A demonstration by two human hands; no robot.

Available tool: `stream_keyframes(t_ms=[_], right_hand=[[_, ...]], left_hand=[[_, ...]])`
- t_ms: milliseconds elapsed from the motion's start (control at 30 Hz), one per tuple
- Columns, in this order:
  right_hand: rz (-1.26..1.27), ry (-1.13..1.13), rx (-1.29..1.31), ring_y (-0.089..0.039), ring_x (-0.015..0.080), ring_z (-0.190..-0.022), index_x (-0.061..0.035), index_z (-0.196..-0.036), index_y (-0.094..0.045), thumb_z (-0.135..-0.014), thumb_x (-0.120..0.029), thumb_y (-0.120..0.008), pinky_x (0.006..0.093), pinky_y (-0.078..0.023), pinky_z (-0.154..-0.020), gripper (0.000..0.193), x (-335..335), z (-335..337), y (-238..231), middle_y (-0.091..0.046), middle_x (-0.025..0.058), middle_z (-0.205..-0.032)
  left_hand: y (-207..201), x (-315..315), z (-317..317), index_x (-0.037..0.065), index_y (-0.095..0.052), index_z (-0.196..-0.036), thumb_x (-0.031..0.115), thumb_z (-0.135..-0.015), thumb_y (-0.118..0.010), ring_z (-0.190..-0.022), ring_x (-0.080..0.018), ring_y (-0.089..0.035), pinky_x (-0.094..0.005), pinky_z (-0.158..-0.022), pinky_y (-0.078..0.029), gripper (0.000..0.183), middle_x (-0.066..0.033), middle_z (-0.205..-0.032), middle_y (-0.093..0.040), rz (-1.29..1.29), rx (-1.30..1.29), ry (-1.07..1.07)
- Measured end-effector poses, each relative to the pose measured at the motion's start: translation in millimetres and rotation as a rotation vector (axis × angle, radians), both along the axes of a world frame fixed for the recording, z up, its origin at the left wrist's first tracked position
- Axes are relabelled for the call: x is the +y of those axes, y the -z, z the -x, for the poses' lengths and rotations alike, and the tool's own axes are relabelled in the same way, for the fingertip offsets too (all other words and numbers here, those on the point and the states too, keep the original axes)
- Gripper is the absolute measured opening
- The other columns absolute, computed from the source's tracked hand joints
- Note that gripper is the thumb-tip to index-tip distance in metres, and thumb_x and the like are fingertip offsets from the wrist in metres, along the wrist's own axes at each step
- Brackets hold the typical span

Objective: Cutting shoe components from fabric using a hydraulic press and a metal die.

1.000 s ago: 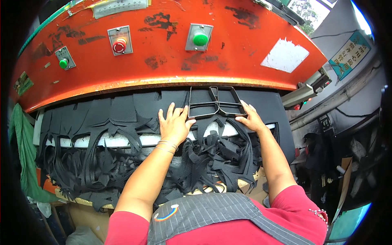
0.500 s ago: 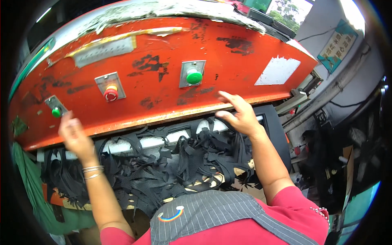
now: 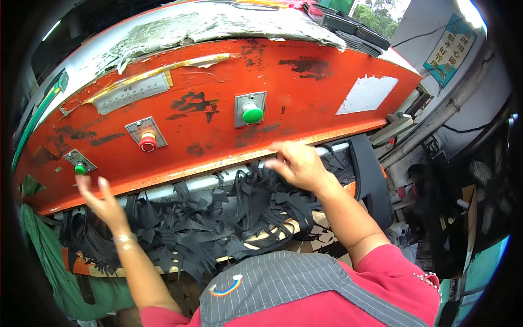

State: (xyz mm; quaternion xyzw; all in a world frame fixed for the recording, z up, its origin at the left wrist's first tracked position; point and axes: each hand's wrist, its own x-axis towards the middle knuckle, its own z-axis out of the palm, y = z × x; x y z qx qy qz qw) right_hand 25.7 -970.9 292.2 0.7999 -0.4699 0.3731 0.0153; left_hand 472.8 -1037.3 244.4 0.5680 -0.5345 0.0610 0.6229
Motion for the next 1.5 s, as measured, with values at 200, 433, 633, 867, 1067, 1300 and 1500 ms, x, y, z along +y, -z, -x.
stream_keyframes(t_ms=[200,433,633,867,1067,1300,1500], right_hand=[[-0.648,0.185,0.270,-0.062,0.0338,-0.086,-0.0063,-0.087,-0.061,-0.080,-0.051,-0.066,0.0446,-0.049,-0.074,0.046,98.8,54.0,41.2,-0.063,0.0131,-0.085],[-0.586,0.110,0.377,-0.055,0.0346,-0.104,-0.0005,-0.100,-0.065,-0.069,-0.071,-0.064,0.0440,-0.045,-0.091,0.077,174.9,95.6,93.9,-0.062,0.0176,-0.102],[-0.501,0.124,0.356,-0.055,0.0337,-0.104,0.0002,-0.098,-0.067,-0.068,-0.077,-0.057,0.0437,-0.044,-0.091,0.084,191.1,113.0,108.1,-0.062,0.0188,-0.101],[-0.538,0.049,0.398,-0.057,0.0334,-0.102,0.0023,-0.100,-0.067,-0.070,-0.077,-0.058,0.0426,-0.044,-0.092,0.085,182.6,129.5,95.5,-0.063,0.0194,-0.101],[-0.827,-0.280,0.449,-0.062,0.0382,-0.098,0.0035,-0.100,-0.066,-0.073,-0.067,-0.063,0.0434,-0.048,-0.088,0.076,138.1,162.2,68.5,-0.066,0.0224,-0.098],[-0.516,-0.309,0.338,-0.064,0.0343,-0.092,-0.0090,-0.098,-0.066,-0.086,-0.037,-0.060,0.0443,-0.050,-0.080,0.031,-44.6,140.0,12.9,-0.067,0.0158,-0.095],[-0.275,-0.239,0.683,-0.056,0.0285,-0.112,-0.0165,-0.122,-0.058,-0.082,-0.021,-0.067,0.0415,-0.047,-0.091,0.041,-204.1,73.2,42.6,-0.056,0.0078,-0.121]], left_hand=[[21.3,146.7,160.8,0.006,-0.069,-0.082,0.012,-0.081,-0.067,-0.075,-0.0258,-0.063,-0.0347,-0.071,-0.052,0.006,-0.0091,-0.080,-0.067,-0.340,-0.210,0.704],[52.8,236.1,253.1,0.006,-0.068,-0.076,0.035,-0.085,-0.061,-0.076,-0.0310,-0.063,-0.0414,-0.068,-0.052,0.031,-0.0116,-0.076,-0.063,-0.674,-0.707,0.529],[62.5,264.2,287.4,0.005,-0.066,-0.072,0.033,-0.085,-0.059,-0.081,-0.0326,-0.062,-0.0449,-0.071,-0.051,0.031,-0.0130,-0.078,-0.063,-0.657,-0.662,0.315],[60.3,260.4,309.3,0.005,-0.069,-0.074,0.036,-0.085,-0.054,-0.084,-0.0341,-0.064,-0.0455,-0.076,-0.051,0.036,-0.0145,-0.082,-0.066,-0.751,-0.599,0.234],[9.8,214.6,292.5,0.005,-0.073,-0.088,0.041,-0.086,-0.058,-0.086,-0.0376,-0.065,-0.0417,-0.076,-0.051,0.038,-0.0201,-0.083,-0.068,-1.132,-0.423,0.505],[13.7,56.0,324.9,0.003,-0.069,-0.087,0.019,-0.084,-0.065,-0.078,-0.0307,-0.063,-0.0362,-0.071,-0.050,0.017,-0.0122,-0.081,-0.065,-0.380,-0.216,0.476],[69.7,-36.1,344.5,0.006,-0.070,-0.083,0.021,-0.077,-0.072,-0.088,-0.0287,-0.060,-0.0386,-0.079,-0.049,0.016,-0.0077,-0.088,-0.063,-0.502,-0.398,0.442]])
